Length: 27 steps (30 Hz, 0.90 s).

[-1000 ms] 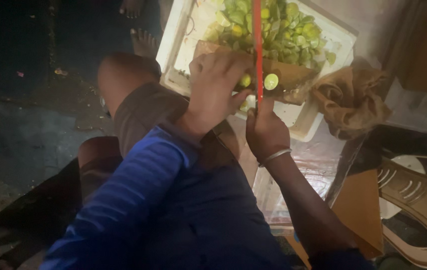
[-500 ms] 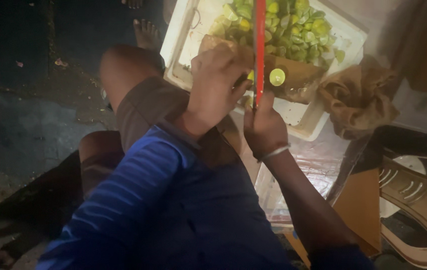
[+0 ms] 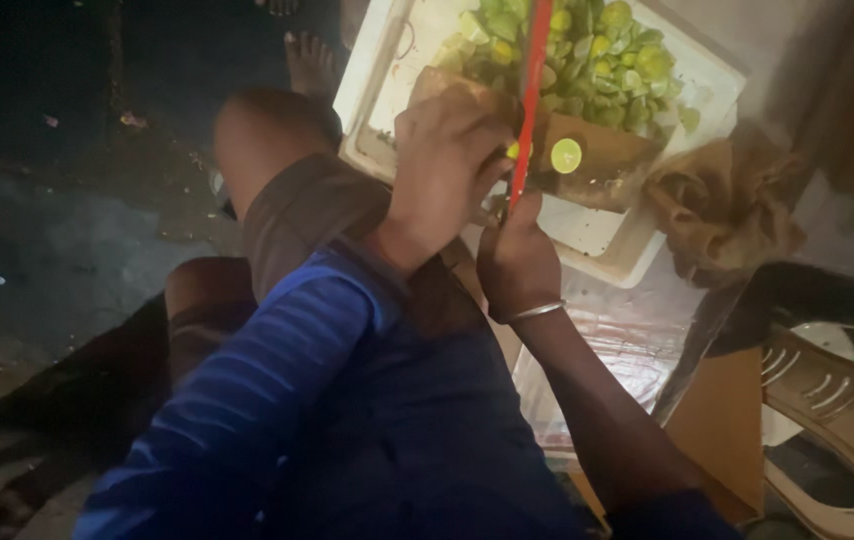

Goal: The person is cutting limes into pieces using a knife on a wooden board inside a tray.

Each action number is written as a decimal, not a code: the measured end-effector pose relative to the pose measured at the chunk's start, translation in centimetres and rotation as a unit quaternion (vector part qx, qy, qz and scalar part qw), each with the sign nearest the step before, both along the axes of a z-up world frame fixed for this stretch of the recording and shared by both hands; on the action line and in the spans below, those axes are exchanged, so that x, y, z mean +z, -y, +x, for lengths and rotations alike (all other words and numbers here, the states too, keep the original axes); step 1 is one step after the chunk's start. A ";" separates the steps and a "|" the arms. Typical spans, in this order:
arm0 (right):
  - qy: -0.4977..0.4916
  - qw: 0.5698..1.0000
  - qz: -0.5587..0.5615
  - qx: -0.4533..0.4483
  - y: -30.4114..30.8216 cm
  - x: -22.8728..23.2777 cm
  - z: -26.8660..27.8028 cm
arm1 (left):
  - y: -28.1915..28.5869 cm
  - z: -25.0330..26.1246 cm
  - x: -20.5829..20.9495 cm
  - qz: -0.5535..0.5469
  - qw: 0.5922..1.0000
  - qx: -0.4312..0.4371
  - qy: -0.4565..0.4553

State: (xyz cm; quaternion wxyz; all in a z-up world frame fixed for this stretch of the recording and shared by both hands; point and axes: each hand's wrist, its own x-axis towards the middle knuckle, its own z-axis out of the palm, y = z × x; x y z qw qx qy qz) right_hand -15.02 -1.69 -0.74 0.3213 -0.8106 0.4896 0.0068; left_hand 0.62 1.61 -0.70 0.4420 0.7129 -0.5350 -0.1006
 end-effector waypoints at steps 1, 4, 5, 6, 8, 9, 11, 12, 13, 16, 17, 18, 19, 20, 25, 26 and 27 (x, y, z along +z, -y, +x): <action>-0.008 1.000 -0.010 0.002 0.0 -0.3 0.0 | 0.0 0.1 0.0 0.019 1.000 -0.005 -0.013; 0.002 0.999 -0.042 0.011 0.1 -0.4 -0.8 | 0.0 -0.1 0.3 0.015 1.000 -0.002 0.004; 0.033 0.998 -0.054 0.020 0.2 -0.2 -1.1 | 0.0 0.0 0.5 0.003 1.000 0.006 0.022; 0.064 0.995 -0.066 0.029 0.5 -0.2 -1.2 | 0.1 0.3 0.7 0.014 1.000 0.004 0.025; 0.049 0.997 -0.062 -0.009 0.8 0.2 -2.1 | -0.4 0.1 1.2 0.049 0.999 0.002 0.019; 0.041 0.997 -0.060 -0.027 1.0 0.4 -2.5 | -0.5 0.0 1.4 0.030 0.999 -0.001 0.027; 0.062 0.994 -0.081 -0.026 1.3 1.4 -3.8 | -0.4 -0.1 1.9 -0.011 0.999 -0.008 0.048; 0.074 0.993 -0.093 -0.027 1.5 1.9 -4.3 | 0.0 -0.2 2.1 -0.009 0.998 -0.016 0.056; 0.072 0.993 -0.087 -0.029 1.7 2.4 -4.7 | 0.5 -0.5 2.2 -0.006 0.998 -0.027 0.063; 0.064 0.995 -0.066 -0.037 1.8 3.4 -6.0 | 2.5 -0.7 1.9 0.004 0.991 -0.071 0.116; 0.064 0.995 -0.060 -0.039 1.9 3.5 -6.1 | 3.4 -0.6 1.6 0.008 0.986 -0.086 0.140; 0.064 0.996 -0.054 -0.042 2.0 3.7 -6.2 | 4.0 -0.9 1.4 0.020 0.984 -0.091 0.153; 0.064 0.996 -0.049 -0.047 2.0 3.7 -6.1 | 4.7 -1.0 1.3 0.029 0.980 -0.095 0.171; 0.065 0.996 -0.044 -0.052 1.8 3.8 -6.1 | 5.2 -1.2 1.1 0.039 0.976 -0.099 0.189; 0.081 0.995 -0.037 -0.054 1.7 2.9 -6.0 | 4.9 -2.3 0.2 0.041 0.983 -0.100 0.150; 0.081 0.995 -0.039 -0.053 1.9 2.5 -5.9 | 4.6 -2.5 0.0 0.029 0.984 -0.090 0.148; 0.082 0.995 -0.042 -0.048 2.1 2.0 -6.0 | 4.4 -2.6 -0.2 0.017 0.985 -0.081 0.149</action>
